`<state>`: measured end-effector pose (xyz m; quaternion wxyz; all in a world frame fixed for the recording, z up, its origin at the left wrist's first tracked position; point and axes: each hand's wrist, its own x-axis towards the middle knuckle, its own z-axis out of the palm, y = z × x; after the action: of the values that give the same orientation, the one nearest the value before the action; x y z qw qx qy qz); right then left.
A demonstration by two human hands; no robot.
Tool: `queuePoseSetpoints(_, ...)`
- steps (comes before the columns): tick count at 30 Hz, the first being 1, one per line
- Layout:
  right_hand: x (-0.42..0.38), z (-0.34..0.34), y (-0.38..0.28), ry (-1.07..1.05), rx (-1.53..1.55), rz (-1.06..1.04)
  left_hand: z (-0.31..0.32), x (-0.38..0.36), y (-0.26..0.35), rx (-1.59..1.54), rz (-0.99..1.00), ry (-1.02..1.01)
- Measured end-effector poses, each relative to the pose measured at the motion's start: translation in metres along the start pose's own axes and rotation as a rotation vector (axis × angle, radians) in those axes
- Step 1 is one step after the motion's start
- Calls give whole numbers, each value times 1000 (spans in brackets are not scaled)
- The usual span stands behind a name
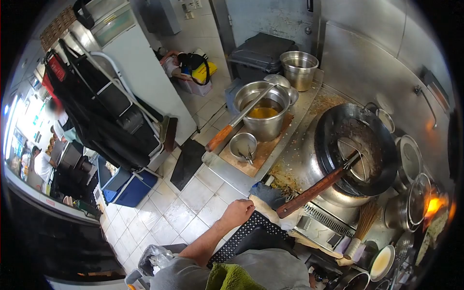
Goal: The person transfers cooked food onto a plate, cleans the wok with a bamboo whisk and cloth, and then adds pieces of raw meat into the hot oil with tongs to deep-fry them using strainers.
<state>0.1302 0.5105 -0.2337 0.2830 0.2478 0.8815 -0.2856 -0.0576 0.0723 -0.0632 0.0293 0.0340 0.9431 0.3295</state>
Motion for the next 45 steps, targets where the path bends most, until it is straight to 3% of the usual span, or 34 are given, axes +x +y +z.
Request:
queuePoseSetpoints(4,-8,-15,-12,5,57,-29,-6,12,18,-55,46,67)
queuePoseSetpoints(8,-34,-58,-68,-54,256,18,-3,24,26,-89,79,113)
queuePoseSetpoints(16,3,-31,-29,-74,59,22,-14,26,36,-22,20,112)
queuePoseSetpoints(23,25,-24,-36,-96,-20,3,-17,15,25,-8,9,142)
queuePoseSetpoints(29,33,-21,-36,-109,-47,-9,-16,13,25,-29,22,218)
queuePoseSetpoints(45,29,-14,-22,-112,-78,-8,-12,6,22,-17,34,190)
